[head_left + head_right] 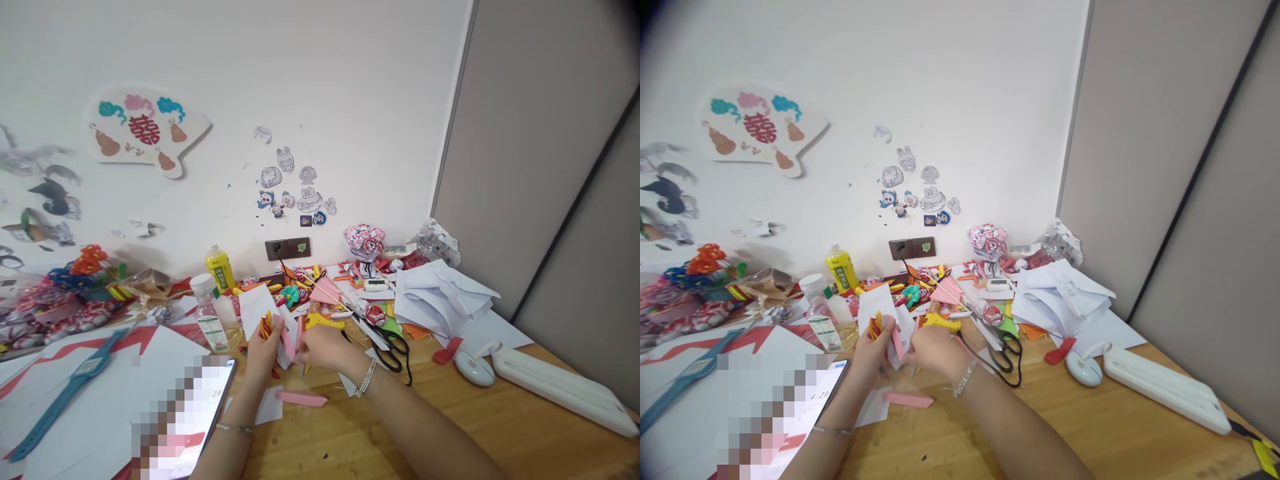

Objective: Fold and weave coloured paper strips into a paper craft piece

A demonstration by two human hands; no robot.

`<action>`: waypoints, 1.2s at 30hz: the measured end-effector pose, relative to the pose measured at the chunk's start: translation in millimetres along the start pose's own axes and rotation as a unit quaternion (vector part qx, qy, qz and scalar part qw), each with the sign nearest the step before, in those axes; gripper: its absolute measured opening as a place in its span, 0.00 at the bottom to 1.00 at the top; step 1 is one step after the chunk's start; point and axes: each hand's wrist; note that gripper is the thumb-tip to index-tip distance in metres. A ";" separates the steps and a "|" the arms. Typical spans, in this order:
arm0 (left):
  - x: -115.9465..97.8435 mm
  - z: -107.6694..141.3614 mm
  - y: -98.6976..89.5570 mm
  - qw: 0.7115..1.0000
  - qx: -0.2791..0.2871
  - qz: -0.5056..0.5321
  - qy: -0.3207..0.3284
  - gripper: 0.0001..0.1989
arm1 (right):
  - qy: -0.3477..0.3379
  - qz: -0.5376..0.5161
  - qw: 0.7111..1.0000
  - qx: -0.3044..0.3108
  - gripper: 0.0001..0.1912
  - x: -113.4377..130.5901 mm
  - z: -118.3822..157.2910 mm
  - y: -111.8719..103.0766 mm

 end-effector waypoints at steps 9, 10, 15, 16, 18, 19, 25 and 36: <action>1.1 -13.1 -11.7 0.999 -0.032 -0.002 0.013 0.19 | -0.090 0.136 0.980 0.112 0.06 16.8 9.9 0.0; 2.2 -13.8 -12.3 1.000 -0.028 -0.004 0.006 0.19 | -0.081 0.135 0.984 0.086 0.07 13.5 10.4 -2.0; 5.9 -14.8 -13.9 0.999 -0.029 -0.024 -0.024 0.20 | -0.066 0.141 0.975 0.156 0.11 13.7 10.0 1.8; 5.9 -14.3 -13.5 0.999 -0.031 -0.024 -0.026 0.20 | -0.069 0.147 0.973 0.166 0.07 17.3 9.0 5.5; 5.5 -12.9 -12.3 0.999 -0.032 -0.015 -0.032 0.19 | -0.072 0.153 0.977 0.134 0.04 23.8 7.1 12.7; 5.1 -12.3 -11.7 0.999 -0.033 -0.008 -0.035 0.19 | -0.070 0.152 0.980 0.110 0.06 25.5 6.5 14.9; 5.4 -14.0 -11.8 0.999 -0.039 0.001 -0.028 0.21 | -0.071 0.077 0.991 0.084 0.08 2.8 7.3 -2.1; 10.8 8.5 9.4 0.986 0.089 0.098 -0.099 0.22 | -0.004 -0.173 0.980 -0.097 0.13 -11.4 -11.2 3.2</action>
Point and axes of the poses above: each hand's wrist, its own z-axis away from the middle knuckle, its own y-axis out of the palm, x = y × z, and after that the axes turned 9 degrees about z, right-handed
